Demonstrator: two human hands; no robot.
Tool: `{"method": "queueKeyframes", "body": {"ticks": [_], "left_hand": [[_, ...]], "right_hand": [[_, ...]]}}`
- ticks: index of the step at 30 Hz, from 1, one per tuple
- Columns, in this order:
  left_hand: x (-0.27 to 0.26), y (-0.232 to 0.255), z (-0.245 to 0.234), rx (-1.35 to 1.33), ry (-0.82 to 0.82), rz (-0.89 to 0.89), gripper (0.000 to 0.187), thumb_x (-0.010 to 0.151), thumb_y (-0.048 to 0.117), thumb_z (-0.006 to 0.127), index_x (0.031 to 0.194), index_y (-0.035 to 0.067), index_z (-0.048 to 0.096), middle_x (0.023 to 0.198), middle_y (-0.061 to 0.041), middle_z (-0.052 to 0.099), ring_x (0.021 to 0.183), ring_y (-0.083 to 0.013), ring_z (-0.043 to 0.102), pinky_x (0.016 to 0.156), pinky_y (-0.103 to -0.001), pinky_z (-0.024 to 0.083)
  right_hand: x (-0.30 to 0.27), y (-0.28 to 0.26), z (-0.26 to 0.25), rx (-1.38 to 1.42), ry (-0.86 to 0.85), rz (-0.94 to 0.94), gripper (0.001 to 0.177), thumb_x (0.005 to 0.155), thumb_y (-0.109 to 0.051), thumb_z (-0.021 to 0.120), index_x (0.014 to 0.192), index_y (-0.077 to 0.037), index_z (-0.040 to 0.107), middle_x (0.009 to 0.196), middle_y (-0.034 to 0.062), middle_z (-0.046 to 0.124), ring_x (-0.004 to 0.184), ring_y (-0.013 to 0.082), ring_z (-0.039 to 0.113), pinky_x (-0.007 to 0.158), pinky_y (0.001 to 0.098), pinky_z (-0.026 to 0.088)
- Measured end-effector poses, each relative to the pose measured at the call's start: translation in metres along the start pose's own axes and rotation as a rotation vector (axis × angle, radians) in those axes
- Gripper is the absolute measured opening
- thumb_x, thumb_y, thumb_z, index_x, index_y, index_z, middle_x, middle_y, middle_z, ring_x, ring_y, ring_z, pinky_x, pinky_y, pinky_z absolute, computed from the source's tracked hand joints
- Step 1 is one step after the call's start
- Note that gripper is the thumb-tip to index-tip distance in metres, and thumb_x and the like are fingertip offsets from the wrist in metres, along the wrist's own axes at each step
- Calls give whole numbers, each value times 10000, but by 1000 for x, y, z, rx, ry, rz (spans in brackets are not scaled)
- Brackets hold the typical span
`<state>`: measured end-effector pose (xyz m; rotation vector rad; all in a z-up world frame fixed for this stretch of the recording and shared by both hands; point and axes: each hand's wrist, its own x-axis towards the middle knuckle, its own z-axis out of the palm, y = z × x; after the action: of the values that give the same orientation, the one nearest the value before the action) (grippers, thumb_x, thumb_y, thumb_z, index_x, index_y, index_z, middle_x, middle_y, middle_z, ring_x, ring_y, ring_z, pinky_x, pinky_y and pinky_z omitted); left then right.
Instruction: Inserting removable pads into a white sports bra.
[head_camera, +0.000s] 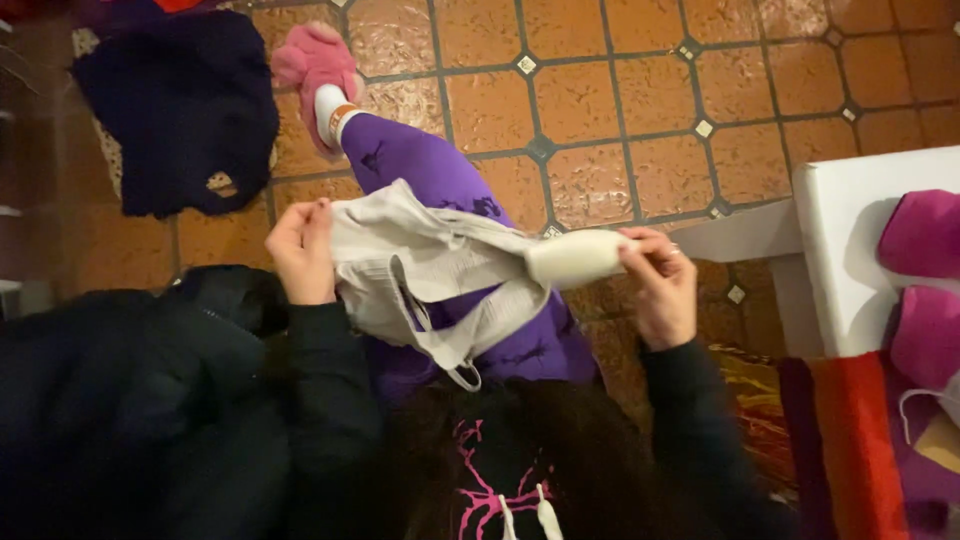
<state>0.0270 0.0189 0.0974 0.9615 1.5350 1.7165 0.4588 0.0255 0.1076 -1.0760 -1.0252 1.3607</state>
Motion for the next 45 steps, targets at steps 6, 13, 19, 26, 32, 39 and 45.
{"method": "queueKeyframes", "body": {"ticks": [6, 13, 19, 26, 32, 39, 45], "left_hand": [[1, -69, 44, 56, -398, -43, 208, 1112, 177, 685, 1018, 0, 630, 870, 46, 559, 816, -51, 483, 729, -242, 403], [-34, 67, 64, 1034, -317, 446, 696, 714, 322, 934, 1239, 35, 580, 1165, -164, 584, 1044, -319, 572, 826, -444, 462], [-79, 100, 128, 347, -921, 539, 885, 718, 142, 897, 1477, 58, 449, 1498, -153, 486, 1414, -347, 463, 1172, -422, 387], [-78, -1, 109, -209, -749, -119, 518, 1016, 176, 517, 1500, -9, 521, 1367, -115, 661, 1244, -185, 621, 1037, -308, 487], [-77, 0, 99, -404, -484, -489, 590, 1081, 453, 435, 1367, -43, 580, 1214, -73, 700, 1031, -127, 683, 843, -273, 561], [-77, -13, 85, -286, -553, -594, 480, 1078, 373, 567, 1281, -51, 669, 1082, -68, 728, 898, -97, 665, 755, -252, 508], [-71, -13, 83, -236, -532, -485, 392, 988, 245, 681, 1244, -51, 666, 1089, -50, 740, 901, -82, 689, 774, -253, 557]], "right_hand": [[-3, -45, 18, 37, 73, -91, 49, 1028, -52, 635, 1074, -50, 649, 1306, 80, 663, 1089, 124, 639, 976, 278, 519], [2, -46, 21, 190, 113, -99, 28, 1084, -81, 627, 1059, -69, 624, 1126, 36, 675, 993, 111, 626, 865, 259, 494], [0, -50, 60, 343, -49, 24, 97, 1061, -60, 619, 975, -79, 578, 976, 23, 649, 870, 101, 609, 780, 270, 496], [6, -63, 87, 263, -189, 76, 203, 996, -32, 633, 1157, -72, 517, 1193, 28, 583, 1023, 96, 591, 892, 260, 513], [13, -40, 103, -64, -291, 112, 534, 812, -27, 804, 1225, -77, 469, 1132, 21, 560, 949, 112, 588, 815, 277, 539], [27, -35, 120, -779, -213, -552, 535, 772, -122, 892, 1183, -55, 556, 1199, 129, 530, 1130, 314, 553, 901, 360, 516], [35, -33, 122, -741, -452, -346, 436, 811, -123, 826, 1195, -71, 627, 1198, 143, 618, 1106, 286, 668, 868, 358, 552]]}}
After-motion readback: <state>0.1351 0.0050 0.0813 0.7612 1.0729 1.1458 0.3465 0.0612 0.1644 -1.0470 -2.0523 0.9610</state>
